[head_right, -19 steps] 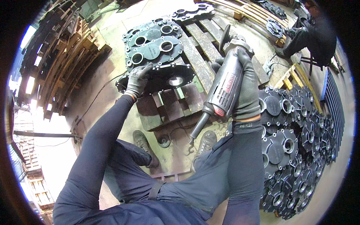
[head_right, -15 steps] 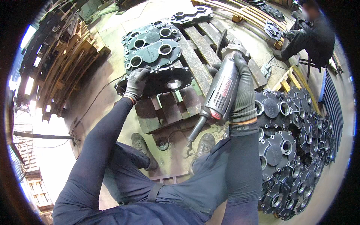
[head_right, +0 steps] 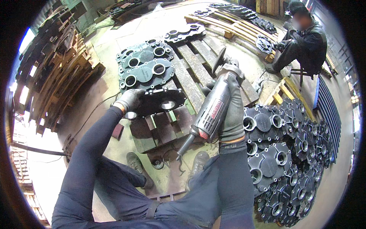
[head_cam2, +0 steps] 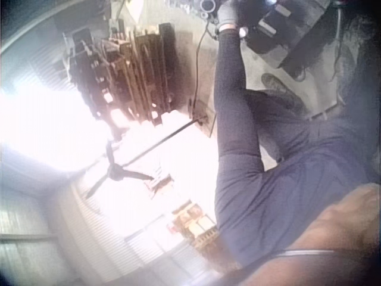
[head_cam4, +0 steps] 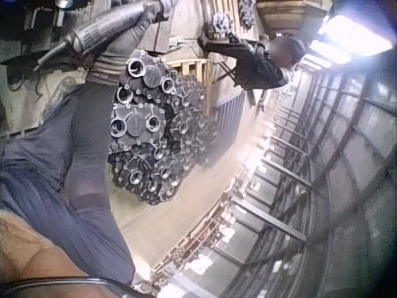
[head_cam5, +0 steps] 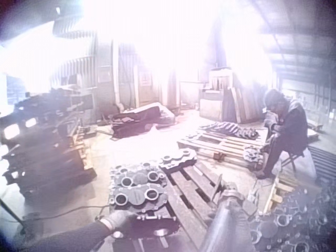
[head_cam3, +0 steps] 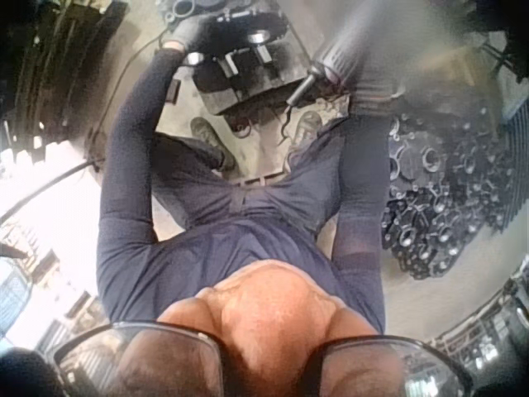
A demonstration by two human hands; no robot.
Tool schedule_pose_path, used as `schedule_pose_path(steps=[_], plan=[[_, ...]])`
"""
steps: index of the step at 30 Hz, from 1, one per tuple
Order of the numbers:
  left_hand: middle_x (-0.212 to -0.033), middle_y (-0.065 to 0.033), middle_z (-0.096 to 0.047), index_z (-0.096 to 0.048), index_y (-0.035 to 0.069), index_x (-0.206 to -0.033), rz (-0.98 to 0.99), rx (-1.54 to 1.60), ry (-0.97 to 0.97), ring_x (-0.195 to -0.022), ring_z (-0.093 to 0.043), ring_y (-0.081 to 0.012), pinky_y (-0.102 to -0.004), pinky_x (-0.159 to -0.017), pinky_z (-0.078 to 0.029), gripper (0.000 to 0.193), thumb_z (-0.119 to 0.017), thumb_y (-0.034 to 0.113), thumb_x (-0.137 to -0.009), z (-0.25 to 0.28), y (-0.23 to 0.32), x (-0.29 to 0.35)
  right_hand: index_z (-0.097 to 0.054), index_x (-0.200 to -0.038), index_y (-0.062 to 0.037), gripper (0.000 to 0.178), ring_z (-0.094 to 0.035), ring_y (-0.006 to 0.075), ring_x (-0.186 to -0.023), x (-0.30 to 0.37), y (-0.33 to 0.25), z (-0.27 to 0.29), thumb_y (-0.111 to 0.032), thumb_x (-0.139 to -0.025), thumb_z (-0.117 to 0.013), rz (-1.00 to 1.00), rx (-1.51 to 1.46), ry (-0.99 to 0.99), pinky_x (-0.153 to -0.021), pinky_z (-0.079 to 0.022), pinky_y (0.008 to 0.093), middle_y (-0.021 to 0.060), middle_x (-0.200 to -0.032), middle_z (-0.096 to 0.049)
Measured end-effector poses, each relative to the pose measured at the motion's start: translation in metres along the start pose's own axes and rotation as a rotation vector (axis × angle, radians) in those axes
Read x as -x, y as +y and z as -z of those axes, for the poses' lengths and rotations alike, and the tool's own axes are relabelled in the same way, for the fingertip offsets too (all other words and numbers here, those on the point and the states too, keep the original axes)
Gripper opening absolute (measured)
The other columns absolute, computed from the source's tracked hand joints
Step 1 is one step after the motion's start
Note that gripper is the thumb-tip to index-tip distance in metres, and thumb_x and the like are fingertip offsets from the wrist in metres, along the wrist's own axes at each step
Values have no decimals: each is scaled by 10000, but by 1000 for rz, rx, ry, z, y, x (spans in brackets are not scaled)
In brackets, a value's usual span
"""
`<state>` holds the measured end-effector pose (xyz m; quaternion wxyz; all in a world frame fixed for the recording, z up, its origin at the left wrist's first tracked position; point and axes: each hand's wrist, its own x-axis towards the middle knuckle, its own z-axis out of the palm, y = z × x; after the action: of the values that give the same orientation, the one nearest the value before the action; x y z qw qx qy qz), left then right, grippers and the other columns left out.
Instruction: The person sits on the floor and uses an angle grinder to smooth the edges of metal cylinder head parts. They handle the parts one at a time, flipping them over to grind different sides, and place finished pieces onto a nearby stack.
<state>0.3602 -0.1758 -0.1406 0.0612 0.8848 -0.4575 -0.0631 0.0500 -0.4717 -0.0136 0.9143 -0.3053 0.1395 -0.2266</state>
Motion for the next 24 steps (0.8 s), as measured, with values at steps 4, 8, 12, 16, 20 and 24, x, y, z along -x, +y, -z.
schedule_pose_path(steps=[4, 8, 12, 16, 20, 24], plan=[[-1064, -228, -792, -776, 72, -1176, -33, 3, -227, -1100, -761, -422, -494, -958, -593, 310, -738, 151, -879, 16, -11, -12, -605, -1274, 11, 573, -821, 240, -829, 2, 6, -3, -496, -1056, -758, 41, 2, 64, -679, -737, 327, 126, -972, -752], [-1099, -231, -791, -767, 53, -1219, -88, 112, -336, -1067, -765, -416, -480, -949, -591, 366, -788, 219, -893, 6, -20, -24, -618, -1316, -5, 621, -816, 239, -897, 1, 13, -2, -565, -1063, -710, -58, 27, 148, -684, -731, 342, 141, -1036, -752], [-1106, -238, -802, -784, 39, -1220, 16, 223, -483, -1053, -784, -396, -468, -936, -601, 388, -824, 256, -902, 32, -22, -35, -602, -1329, 39, 678, -806, 232, -894, -4, 38, -25, -572, -1059, -714, -101, 143, 257, -729, -701, 316, 150, -1078, -740], [-1094, -217, -810, -781, 34, -1216, 40, 310, -615, -1026, -791, -374, -466, -929, -606, 401, -853, 271, -901, 40, -17, -55, -584, -1370, 48, 755, -801, 227, -938, -14, 52, -39, -612, -1031, -729, -178, 293, 328, -758, -691, 326, 143, -1088, -738], [-1051, -189, -809, -763, 57, -1198, -24, 276, -672, -965, -783, -339, -455, -914, -604, 348, -840, 197, -888, 24, -33, -59, -619, -1401, 43, 768, -798, 223, -929, -29, 64, -39, -610, -1019, -754, -317, 317, 333, -803, -657, 340, 134, -1105, -754], [-1010, -197, -805, -773, 90, -1167, -43, 244, -624, -944, -792, -385, -468, -875, -614, 324, -834, 209, -873, 23, -23, -45, -637, -1330, 22, 674, -797, 227, -915, -33, 71, -34, -561, -1018, -772, -382, 255, 436, -783, -656, 347, 148, -1088, -772]])
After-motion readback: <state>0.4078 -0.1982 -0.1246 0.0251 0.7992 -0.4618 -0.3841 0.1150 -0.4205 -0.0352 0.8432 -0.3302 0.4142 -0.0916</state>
